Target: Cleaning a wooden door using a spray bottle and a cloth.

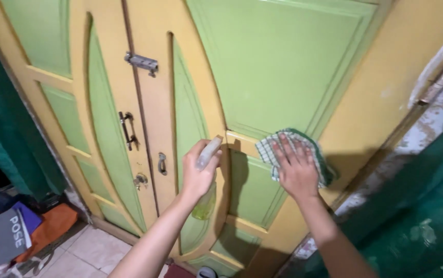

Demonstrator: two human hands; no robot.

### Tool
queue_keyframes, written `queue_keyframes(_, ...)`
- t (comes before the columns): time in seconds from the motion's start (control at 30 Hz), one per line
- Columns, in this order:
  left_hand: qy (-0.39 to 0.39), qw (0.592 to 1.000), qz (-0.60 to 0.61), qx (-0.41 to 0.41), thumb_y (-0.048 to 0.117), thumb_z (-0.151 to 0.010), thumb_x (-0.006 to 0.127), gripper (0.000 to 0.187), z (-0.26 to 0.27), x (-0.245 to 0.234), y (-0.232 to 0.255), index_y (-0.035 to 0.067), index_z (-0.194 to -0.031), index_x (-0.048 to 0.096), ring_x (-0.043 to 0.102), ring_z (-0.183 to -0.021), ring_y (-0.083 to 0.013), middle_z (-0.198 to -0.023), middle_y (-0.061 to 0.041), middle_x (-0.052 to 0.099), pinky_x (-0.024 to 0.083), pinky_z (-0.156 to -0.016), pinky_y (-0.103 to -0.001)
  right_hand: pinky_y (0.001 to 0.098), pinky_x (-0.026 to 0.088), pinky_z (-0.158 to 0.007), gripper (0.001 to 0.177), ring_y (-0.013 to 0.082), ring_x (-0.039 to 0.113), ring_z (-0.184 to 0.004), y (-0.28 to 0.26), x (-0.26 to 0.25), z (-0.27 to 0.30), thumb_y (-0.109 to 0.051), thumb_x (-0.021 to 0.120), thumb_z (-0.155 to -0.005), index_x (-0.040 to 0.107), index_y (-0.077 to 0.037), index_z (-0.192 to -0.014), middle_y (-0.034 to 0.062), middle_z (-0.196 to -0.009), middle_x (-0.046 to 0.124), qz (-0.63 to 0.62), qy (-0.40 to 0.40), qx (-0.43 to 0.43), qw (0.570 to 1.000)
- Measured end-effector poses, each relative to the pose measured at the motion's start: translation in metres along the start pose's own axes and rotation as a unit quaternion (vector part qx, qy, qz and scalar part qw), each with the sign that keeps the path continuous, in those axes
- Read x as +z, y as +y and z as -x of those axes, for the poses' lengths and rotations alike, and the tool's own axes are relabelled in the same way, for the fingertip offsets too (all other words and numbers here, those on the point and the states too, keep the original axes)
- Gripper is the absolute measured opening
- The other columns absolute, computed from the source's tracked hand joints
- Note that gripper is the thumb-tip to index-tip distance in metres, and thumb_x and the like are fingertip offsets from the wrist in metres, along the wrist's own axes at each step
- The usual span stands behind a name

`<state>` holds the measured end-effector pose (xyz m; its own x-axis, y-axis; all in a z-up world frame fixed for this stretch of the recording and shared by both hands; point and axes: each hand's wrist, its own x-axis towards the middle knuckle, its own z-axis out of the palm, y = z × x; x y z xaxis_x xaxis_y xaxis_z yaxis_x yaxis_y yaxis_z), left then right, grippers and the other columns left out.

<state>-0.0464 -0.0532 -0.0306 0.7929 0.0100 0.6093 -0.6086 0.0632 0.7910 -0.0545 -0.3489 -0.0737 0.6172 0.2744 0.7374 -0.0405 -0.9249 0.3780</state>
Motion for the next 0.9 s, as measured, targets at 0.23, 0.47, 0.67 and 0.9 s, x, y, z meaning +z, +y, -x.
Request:
queue_keyframes(0.23, 0.055, 0.998, 0.015, -0.01, 0.014, -0.091, 0.066, 0.022, -0.008, -0.046, -0.006, -0.002, -0.105, 0.07, 0.071, -0.072, -0.0131, -0.085, -0.01, 0.073, 0.062, -0.063, -0.029, 0.0496, 0.029, -0.123, 0.074, 0.0293, 0.041, -0.147, -0.033, -0.009, -0.051, -0.028, 0.06, -0.088, 0.041, -0.031, -0.159, -0.0017, -0.169, 0.031, 0.02, 0.034, -0.002, 0.999)
queue_keyframes(0.47, 0.086, 0.995, -0.027, -0.032, 0.016, -0.092, 0.061, 0.026, -0.012, -0.106, -0.005, 0.002, -0.112, 0.07, 0.068, -0.07, -0.015, -0.087, -0.009, 0.072, 0.061, -0.063, -0.032, 0.0492, 0.026, -0.126, 0.077, 0.029, 0.033, -0.154, -0.053, 0.003, -0.073, -0.029, 0.062, -0.089, 0.038, -0.03, -0.162, -0.0014, -0.172, 0.027, 0.007, 0.043, -0.031, 0.999)
queue_keyframes(0.67, 0.244, 0.968, -0.045, -0.039, 0.024, -0.101, 0.06, 0.026, -0.013, -0.208, -0.008, 0.006, -0.116, 0.07, 0.072, -0.084, -0.0176, -0.101, -0.009, 0.072, 0.063, -0.071, -0.039, 0.0485, 0.023, -0.127, 0.076, 0.0276, 0.027, -0.157, -0.047, 0.001, -0.075, -0.032, 0.062, -0.091, 0.037, -0.032, -0.162, -0.0029, -0.172, 0.024, 0.029, 0.037, -0.045, 0.998)
queue_keyframes(0.9, 0.347, 0.92, -0.176, 0.049, 0.011, -0.102, 0.069, 0.022, -0.014, -0.291, -0.022, -0.003, -0.119, 0.067, 0.066, -0.078, -0.0169, -0.099, -0.014, 0.07, 0.054, -0.068, -0.033, 0.0501, 0.016, -0.128, 0.074, 0.0281, 0.021, -0.158, -0.059, 0.001, -0.096, -0.036, 0.058, -0.097, 0.034, -0.027, -0.166, 0.0001, -0.174, 0.021, -0.021, 0.03, -0.065, 0.997)
